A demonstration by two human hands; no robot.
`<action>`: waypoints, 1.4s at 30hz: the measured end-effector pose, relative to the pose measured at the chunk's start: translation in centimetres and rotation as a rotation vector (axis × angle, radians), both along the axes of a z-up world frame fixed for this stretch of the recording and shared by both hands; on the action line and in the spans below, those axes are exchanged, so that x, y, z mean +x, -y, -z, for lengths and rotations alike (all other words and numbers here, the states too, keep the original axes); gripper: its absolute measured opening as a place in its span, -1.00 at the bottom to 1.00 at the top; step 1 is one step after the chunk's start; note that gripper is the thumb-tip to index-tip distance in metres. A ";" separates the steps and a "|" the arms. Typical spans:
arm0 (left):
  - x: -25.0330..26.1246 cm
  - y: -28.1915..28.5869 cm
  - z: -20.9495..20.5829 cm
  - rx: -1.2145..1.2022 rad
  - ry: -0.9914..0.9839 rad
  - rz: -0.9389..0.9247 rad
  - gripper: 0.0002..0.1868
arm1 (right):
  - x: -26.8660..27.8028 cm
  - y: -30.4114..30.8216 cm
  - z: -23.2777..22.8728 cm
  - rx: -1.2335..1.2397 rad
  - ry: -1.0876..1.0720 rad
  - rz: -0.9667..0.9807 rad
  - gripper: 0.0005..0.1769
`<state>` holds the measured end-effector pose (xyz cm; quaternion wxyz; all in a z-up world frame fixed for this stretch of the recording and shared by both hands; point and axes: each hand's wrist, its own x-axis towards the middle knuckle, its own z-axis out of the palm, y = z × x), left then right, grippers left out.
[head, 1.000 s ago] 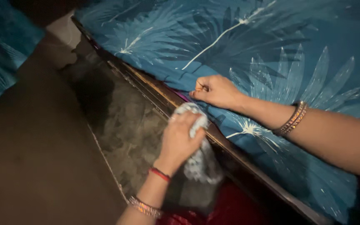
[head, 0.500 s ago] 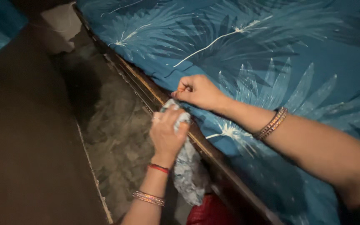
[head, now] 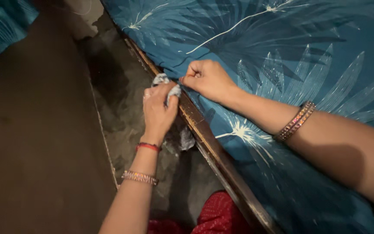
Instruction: The person wipes the wooden side of a bed frame with a cloth, moving along the edge and into the corners.
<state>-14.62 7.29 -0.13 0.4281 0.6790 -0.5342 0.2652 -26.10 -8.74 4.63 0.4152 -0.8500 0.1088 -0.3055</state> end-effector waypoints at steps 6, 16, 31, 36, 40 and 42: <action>-3.9 -3.0 -1.8 0.127 -0.003 0.251 -0.76 | 0.4 0.4 0.3 -0.018 0.000 0.008 -0.66; -9.0 -4.8 -2.4 0.098 0.064 0.578 -0.69 | -0.5 -0.6 -0.3 -0.057 -0.047 0.008 -0.67; -3.4 -0.5 5.4 -0.157 0.218 0.463 -0.30 | -1.4 -1.5 -1.3 -0.170 -0.162 0.067 -0.64; -0.8 0.4 4.1 -0.096 0.071 0.390 -0.28 | -1.4 -1.3 -1.0 -0.166 -0.153 0.045 -0.69; 1.4 0.5 2.2 -0.062 0.104 0.307 -0.48 | -1.4 -1.3 -1.1 -0.180 -0.190 0.067 -0.67; 2.4 0.4 1.1 -0.013 0.141 0.281 -0.62 | -1.4 -1.4 -1.1 -0.172 -0.170 0.056 -0.65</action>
